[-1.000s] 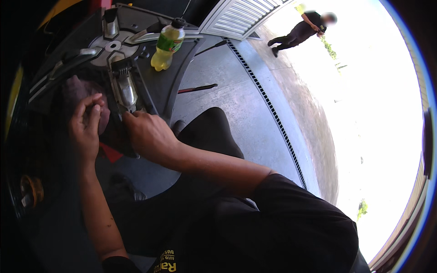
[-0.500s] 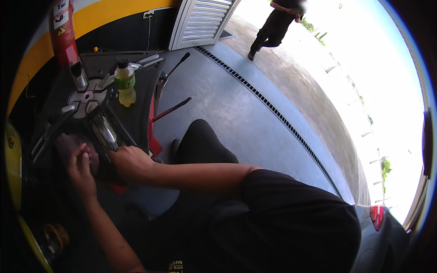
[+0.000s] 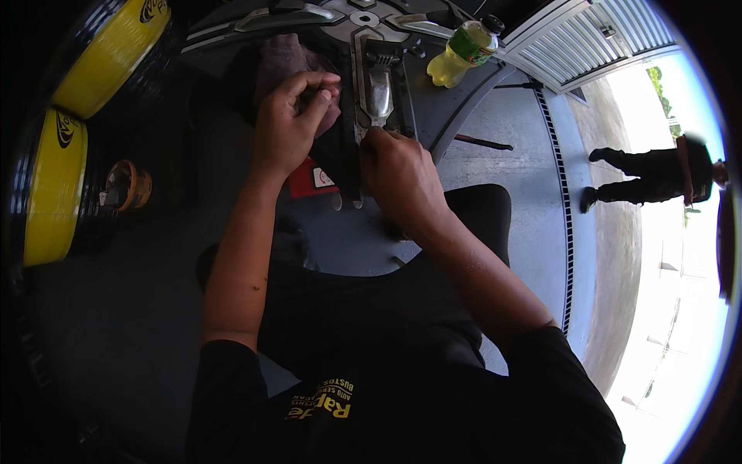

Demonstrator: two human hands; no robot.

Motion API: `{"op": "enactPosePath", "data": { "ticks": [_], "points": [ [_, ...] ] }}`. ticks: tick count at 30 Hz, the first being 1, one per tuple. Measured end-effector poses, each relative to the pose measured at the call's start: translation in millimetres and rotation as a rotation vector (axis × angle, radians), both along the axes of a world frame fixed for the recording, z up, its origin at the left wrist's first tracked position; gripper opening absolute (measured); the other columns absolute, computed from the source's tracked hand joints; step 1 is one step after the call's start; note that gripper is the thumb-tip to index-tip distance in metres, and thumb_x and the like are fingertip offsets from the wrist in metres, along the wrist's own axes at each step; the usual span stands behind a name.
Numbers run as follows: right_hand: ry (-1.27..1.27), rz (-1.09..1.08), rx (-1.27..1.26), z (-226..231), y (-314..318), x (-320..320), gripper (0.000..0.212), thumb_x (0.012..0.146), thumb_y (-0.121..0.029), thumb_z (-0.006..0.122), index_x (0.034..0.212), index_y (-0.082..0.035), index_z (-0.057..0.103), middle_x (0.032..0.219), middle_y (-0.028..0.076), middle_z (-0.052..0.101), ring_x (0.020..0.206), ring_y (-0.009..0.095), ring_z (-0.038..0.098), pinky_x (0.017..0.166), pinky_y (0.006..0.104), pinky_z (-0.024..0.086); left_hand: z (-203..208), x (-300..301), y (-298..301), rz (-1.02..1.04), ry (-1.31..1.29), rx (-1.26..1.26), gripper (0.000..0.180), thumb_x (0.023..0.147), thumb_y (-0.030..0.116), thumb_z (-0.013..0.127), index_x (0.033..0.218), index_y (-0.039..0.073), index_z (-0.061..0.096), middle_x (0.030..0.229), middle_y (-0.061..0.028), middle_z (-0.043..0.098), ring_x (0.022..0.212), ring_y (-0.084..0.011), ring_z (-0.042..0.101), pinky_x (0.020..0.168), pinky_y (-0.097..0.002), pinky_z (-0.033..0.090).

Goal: The person cleans a tire balancing machine using a cloth and a spray bottle. They wipe the metal surfaces and apply liquid from the bottle to the cloth before wiping again.

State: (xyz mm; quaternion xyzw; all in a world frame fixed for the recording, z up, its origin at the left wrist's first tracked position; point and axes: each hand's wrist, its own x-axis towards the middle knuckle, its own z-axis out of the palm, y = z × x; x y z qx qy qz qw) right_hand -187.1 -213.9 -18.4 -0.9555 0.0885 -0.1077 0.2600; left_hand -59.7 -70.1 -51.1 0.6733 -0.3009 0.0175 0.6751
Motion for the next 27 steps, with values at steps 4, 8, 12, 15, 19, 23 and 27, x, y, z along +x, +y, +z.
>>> {"op": "enactPosePath", "data": {
  "ticks": [4,8,12,15,19,23,27],
  "points": [
    [0.036,0.009,0.012,1,1,-9,0.016,0.096,-0.013,0.061,0.102,-0.002,0.07,0.093,0.026,0.073,0.095,0.047,0.071,0.085,0.0542,0.055,-4,-8,3,-0.015,0.023,0.028,0.021,0.103,0.006,0.064,0.121,0.002,0.073,0.108,-0.0051,0.075,0.1,-0.0104,0.07,0.089,-0.0256,0.055],
    [0.158,-0.04,0.244,36,-52,-18,0.028,0.093,-0.022,0.068,0.113,-0.004,0.075,0.094,0.016,0.078,0.088,0.024,0.077,0.084,0.0377,0.058,-2,-1,5,-0.032,-0.013,0.032,0.022,0.104,0.007,0.064,0.124,0.002,0.072,0.109,-0.0034,0.075,0.099,-0.008,0.068,0.086,-0.0251,0.054],
    [-0.166,-0.024,-0.211,22,-101,52,0.047,0.088,-0.019,0.071,0.131,-0.003,0.06,0.107,0.024,0.075,0.103,0.045,0.072,0.094,0.0487,0.057,-2,-6,-6,-0.044,0.148,-0.071,0.019,0.1,0.005,0.066,0.117,0.002,0.075,0.103,-0.005,0.078,0.097,-0.0112,0.072,0.09,-0.026,0.056],
    [0.055,-0.166,-0.203,-20,-114,95,0.07,0.094,-0.021,0.08,0.15,-0.01,0.04,0.145,0.022,0.061,0.124,0.038,0.066,0.102,0.0491,0.054,-7,1,-4,-0.06,0.058,-0.006,0.023,0.104,0.01,0.065,0.125,0.003,0.073,0.109,-0.0033,0.075,0.098,-0.0073,0.067,0.084,-0.0239,0.053],
    [-0.061,-0.093,-0.299,-4,-93,98,0.05,0.085,-0.018,0.074,0.127,0.003,0.054,0.113,0.027,0.073,0.11,0.048,0.069,0.097,0.0521,0.055,-4,0,1,-0.029,0.005,0.055,0.023,0.105,0.01,0.064,0.125,0.003,0.073,0.11,-0.0031,0.075,0.099,-0.0075,0.067,0.083,-0.024,0.053],
    [0.019,-0.092,-0.337,7,-93,89,0.044,0.084,-0.015,0.075,0.117,0.005,0.054,0.11,0.03,0.072,0.111,0.049,0.068,0.097,0.0529,0.055,3,1,0,-0.062,0.044,0.032,0.024,0.104,0.009,0.064,0.125,0.004,0.073,0.112,-0.0035,0.075,0.101,-0.0082,0.068,0.084,-0.0246,0.053],
    [0.033,-0.132,-0.254,17,-90,110,0.024,0.09,-0.012,0.063,0.108,0.003,0.068,0.11,0.031,0.073,0.107,0.046,0.072,0.096,0.0501,0.058,20,-4,-5,-0.084,0.135,-0.05,0.025,0.102,0.009,0.065,0.125,0.005,0.073,0.113,-0.0036,0.075,0.103,-0.009,0.069,0.084,-0.0249,0.053]
  ]
}}
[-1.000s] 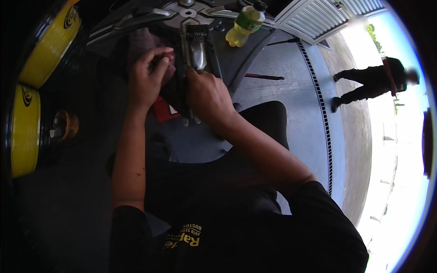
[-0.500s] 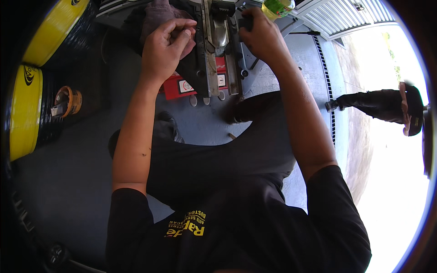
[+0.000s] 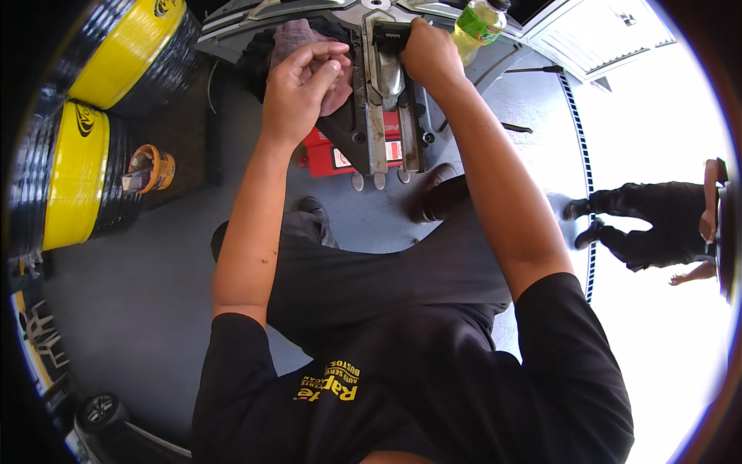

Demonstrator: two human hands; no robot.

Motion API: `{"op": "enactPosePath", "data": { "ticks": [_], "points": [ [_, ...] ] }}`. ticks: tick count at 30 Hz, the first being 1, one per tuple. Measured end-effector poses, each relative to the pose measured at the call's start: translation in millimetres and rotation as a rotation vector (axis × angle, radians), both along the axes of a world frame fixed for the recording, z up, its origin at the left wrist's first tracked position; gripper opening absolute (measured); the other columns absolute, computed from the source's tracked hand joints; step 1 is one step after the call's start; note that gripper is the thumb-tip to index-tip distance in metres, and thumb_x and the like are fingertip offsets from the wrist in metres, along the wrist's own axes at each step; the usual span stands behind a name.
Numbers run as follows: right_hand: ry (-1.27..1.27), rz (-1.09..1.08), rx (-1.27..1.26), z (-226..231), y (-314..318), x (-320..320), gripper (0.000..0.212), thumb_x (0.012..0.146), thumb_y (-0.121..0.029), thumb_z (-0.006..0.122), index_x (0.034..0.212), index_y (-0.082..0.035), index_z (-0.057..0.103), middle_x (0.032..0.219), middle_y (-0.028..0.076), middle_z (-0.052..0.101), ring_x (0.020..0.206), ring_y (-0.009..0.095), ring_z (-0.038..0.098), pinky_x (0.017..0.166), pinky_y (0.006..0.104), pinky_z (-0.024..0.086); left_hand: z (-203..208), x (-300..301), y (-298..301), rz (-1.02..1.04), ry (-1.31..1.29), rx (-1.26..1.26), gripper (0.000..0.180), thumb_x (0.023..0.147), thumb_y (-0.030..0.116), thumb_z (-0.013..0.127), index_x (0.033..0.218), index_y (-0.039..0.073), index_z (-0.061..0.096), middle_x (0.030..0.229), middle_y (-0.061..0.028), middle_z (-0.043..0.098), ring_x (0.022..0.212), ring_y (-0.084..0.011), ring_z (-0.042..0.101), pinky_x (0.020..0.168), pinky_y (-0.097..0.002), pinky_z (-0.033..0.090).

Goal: The person cleans a tire balancing machine using a cloth and a spray bottle. They wipe the metal surfaces and apply liquid from the bottle to the cloth before wiping again.

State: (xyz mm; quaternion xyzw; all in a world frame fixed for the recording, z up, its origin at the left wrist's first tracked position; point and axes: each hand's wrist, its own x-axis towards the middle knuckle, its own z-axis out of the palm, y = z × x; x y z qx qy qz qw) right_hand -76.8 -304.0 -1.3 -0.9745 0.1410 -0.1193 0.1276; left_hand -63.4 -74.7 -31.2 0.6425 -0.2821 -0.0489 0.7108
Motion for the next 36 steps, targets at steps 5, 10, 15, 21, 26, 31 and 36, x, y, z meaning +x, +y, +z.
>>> {"op": "enactPosePath", "data": {
  "ticks": [5,10,15,21,26,31,36],
  "points": [
    [-0.071,0.103,0.086,-11,1,-27,0.025,0.089,-0.011,0.064,0.108,0.001,0.074,0.11,0.028,0.074,0.104,0.041,0.074,0.09,0.0478,0.061,22,-15,14,0.067,-0.024,0.143,0.027,0.102,0.014,0.065,0.128,0.006,0.072,0.115,-0.0038,0.075,0.103,-0.0092,0.069,0.085,-0.0252,0.052],
    [-0.052,0.05,0.113,-16,0,1,0.022,0.089,-0.011,0.065,0.103,0.0,0.077,0.112,0.027,0.074,0.106,0.042,0.074,0.092,0.0481,0.06,27,-20,0,0.089,-0.031,0.116,0.023,0.099,0.007,0.066,0.121,0.002,0.074,0.105,-0.0043,0.076,0.09,-0.0089,0.067,0.082,-0.0253,0.055],
    [-0.07,0.076,0.147,-13,-4,-2,0.026,0.084,-0.011,0.067,0.106,0.001,0.076,0.11,0.028,0.074,0.106,0.044,0.072,0.094,0.0507,0.058,42,-28,-8,0.073,-0.029,0.228,0.027,0.103,0.015,0.064,0.126,0.007,0.073,0.111,-0.0007,0.076,0.097,-0.0071,0.067,0.082,-0.0253,0.053],
    [-0.093,0.078,0.13,-30,-6,-7,0.025,0.086,-0.015,0.068,0.104,-0.001,0.077,0.114,0.025,0.075,0.108,0.043,0.072,0.096,0.0493,0.058,53,-36,-1,0.107,-0.052,0.275,0.026,0.103,0.015,0.064,0.126,0.008,0.073,0.111,-0.0006,0.076,0.097,-0.0074,0.067,0.083,-0.025,0.052],
    [-0.063,0.104,0.172,-22,-12,8,0.029,0.088,-0.016,0.066,0.111,0.0,0.074,0.12,0.027,0.072,0.115,0.043,0.069,0.101,0.0496,0.055,59,-45,3,0.135,0.023,0.244,0.025,0.103,0.014,0.065,0.126,0.008,0.073,0.112,-0.0013,0.075,0.097,-0.0081,0.067,0.084,-0.0252,0.052],
    [-0.084,0.149,0.216,-5,-7,-38,0.067,0.092,-0.024,0.071,0.146,0.006,0.048,0.139,0.039,0.055,0.124,0.051,0.062,0.104,0.052,0.054,50,-39,46,0.242,-0.113,0.316,0.026,0.104,0.015,0.064,0.127,0.005,0.071,0.117,-0.0047,0.075,0.107,-0.0124,0.07,0.094,-0.0296,0.054],
    [-0.39,0.416,0.186,51,43,-61,0.053,0.095,-0.03,0.072,0.143,-0.009,0.063,0.128,0.022,0.061,0.105,0.04,0.066,0.094,0.0493,0.054,9,-39,28,0.62,-0.678,1.124,0.038,0.093,0.036,0.071,0.123,0.013,0.076,0.143,-0.0124,0.063,0.128,-0.0386,0.06,0.104,-0.0513,0.052]
  ]
}}
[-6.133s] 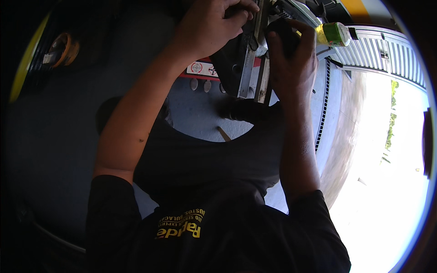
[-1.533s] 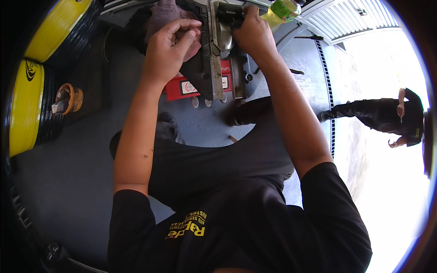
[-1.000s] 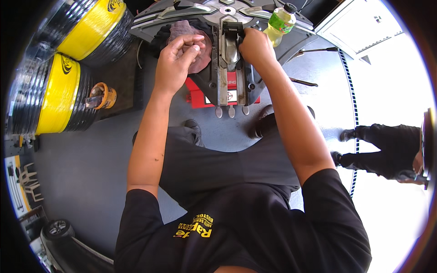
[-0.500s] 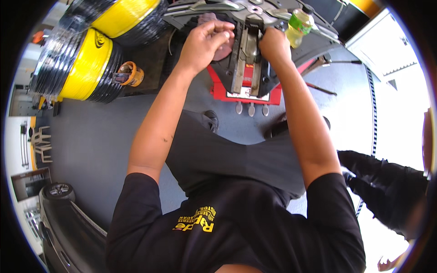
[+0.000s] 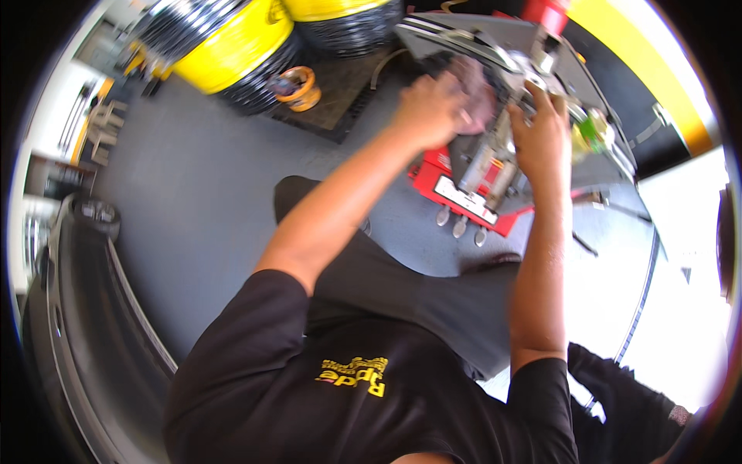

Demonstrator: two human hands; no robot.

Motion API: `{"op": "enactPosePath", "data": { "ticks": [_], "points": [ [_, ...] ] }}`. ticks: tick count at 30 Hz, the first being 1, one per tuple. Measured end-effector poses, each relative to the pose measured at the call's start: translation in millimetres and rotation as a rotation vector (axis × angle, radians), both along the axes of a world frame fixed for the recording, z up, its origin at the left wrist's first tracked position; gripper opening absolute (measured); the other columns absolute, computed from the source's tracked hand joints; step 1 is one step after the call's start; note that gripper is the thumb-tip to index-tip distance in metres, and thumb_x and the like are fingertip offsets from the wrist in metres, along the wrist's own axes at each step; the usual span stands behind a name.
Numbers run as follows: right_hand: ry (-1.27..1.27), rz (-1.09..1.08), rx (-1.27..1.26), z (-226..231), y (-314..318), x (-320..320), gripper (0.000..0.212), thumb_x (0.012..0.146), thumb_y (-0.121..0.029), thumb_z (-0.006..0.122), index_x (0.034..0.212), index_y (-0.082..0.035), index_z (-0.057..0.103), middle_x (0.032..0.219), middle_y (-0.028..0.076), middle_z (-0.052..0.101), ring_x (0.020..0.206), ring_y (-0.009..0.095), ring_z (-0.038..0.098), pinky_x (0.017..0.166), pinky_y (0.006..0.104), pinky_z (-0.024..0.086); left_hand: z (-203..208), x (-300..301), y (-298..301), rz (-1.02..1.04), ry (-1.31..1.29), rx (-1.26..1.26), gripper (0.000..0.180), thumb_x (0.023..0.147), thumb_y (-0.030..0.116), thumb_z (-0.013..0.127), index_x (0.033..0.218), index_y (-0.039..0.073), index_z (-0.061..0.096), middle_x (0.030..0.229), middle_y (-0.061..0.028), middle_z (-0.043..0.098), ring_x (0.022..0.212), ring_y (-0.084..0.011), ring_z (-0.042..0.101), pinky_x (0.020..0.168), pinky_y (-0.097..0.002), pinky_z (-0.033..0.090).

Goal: The person cleans a tire balancing machine using a cloth and a spray bottle. They wipe the metal surfaces and apply liquid from the bottle to the cloth before wiping again.

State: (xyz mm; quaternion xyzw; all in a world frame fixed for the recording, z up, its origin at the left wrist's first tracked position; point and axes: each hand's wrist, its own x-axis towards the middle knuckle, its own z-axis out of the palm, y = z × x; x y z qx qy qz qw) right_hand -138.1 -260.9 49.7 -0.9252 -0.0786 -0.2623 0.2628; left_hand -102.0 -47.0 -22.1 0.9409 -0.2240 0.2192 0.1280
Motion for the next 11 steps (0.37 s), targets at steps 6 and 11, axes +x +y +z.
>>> {"op": "enactPosePath", "data": {
  "ticks": [6,11],
  "points": [
    [0.258,0.23,-0.186,-14,21,58,0.052,0.1,-0.03,0.066,0.145,-0.004,0.058,0.131,0.027,0.061,0.124,0.046,0.059,0.104,0.052,0.048,-28,2,-5,-0.069,0.082,-0.164,0.029,0.086,0.043,0.078,0.109,0.026,0.08,0.155,-0.0012,0.053,0.142,-0.0335,0.045,0.109,-0.0647,0.035],
    [0.56,0.219,-0.201,-79,-3,115,0.06,0.094,-0.033,0.074,0.147,-0.01,0.057,0.135,0.025,0.059,0.126,0.042,0.059,0.112,0.0536,0.041,-55,7,12,-0.214,0.067,-0.311,0.025,0.088,0.041,0.078,0.108,0.026,0.079,0.158,-0.0026,0.051,0.151,-0.0326,0.037,0.11,-0.0654,0.034]
  ]
}}
